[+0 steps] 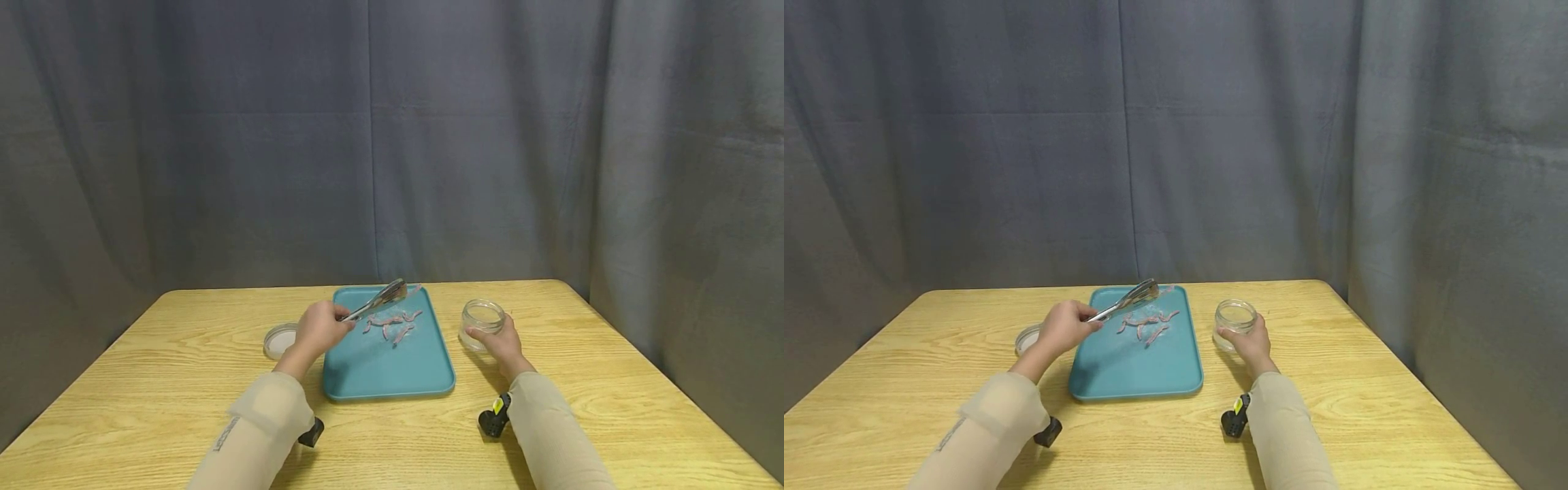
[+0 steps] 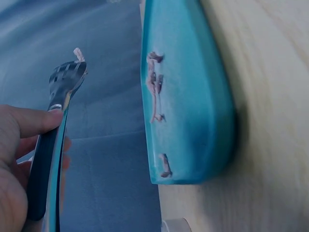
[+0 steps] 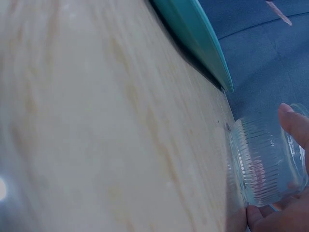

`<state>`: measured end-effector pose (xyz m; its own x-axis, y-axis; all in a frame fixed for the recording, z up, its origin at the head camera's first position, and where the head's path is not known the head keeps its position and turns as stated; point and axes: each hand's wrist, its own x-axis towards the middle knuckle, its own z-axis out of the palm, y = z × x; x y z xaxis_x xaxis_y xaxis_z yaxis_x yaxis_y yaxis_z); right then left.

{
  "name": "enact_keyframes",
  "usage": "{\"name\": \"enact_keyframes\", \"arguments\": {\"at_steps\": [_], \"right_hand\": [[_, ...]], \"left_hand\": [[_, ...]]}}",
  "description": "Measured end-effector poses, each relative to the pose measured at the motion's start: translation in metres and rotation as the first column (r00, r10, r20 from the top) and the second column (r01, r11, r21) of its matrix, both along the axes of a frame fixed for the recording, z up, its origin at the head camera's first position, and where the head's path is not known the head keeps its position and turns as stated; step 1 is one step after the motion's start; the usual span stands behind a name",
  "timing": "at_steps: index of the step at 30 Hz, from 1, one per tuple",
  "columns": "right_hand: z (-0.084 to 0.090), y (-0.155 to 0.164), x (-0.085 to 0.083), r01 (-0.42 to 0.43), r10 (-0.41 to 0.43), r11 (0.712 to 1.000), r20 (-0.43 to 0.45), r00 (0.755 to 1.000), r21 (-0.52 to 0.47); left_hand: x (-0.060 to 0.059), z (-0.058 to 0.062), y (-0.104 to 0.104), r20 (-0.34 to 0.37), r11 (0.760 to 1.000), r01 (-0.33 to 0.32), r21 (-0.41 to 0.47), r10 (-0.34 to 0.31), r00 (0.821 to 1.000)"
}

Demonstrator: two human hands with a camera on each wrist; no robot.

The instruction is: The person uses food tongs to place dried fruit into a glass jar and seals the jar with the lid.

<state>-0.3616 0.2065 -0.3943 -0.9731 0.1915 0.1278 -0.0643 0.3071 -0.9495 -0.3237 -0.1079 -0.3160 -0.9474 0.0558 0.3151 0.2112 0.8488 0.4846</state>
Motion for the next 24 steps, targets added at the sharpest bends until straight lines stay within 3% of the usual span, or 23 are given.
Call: {"name": "enact_keyframes", "arguments": {"at_steps": [10, 18, 24], "right_hand": [[0.005, -0.003, 0.007, 0.022, -0.022, 1.0, 0.0, 1.0, -0.015], [0.004, -0.001, 0.002, 0.014, -0.013, 1.0, 0.033, 0.999, -0.012], [0.005, -0.002, 0.004, 0.012, -0.012, 1.0, 0.02, 1.0, 0.002]], "left_hand": [[-0.006, 0.012, 0.012, -0.067, 0.997, -0.047, 0.061, 0.051, 0.996], [-0.007, 0.018, 0.023, -0.03, 0.995, -0.052, 0.088, 0.054, 0.998], [-0.007, 0.016, 0.024, -0.053, 0.998, -0.022, 0.06, 0.025, 0.998]]}}
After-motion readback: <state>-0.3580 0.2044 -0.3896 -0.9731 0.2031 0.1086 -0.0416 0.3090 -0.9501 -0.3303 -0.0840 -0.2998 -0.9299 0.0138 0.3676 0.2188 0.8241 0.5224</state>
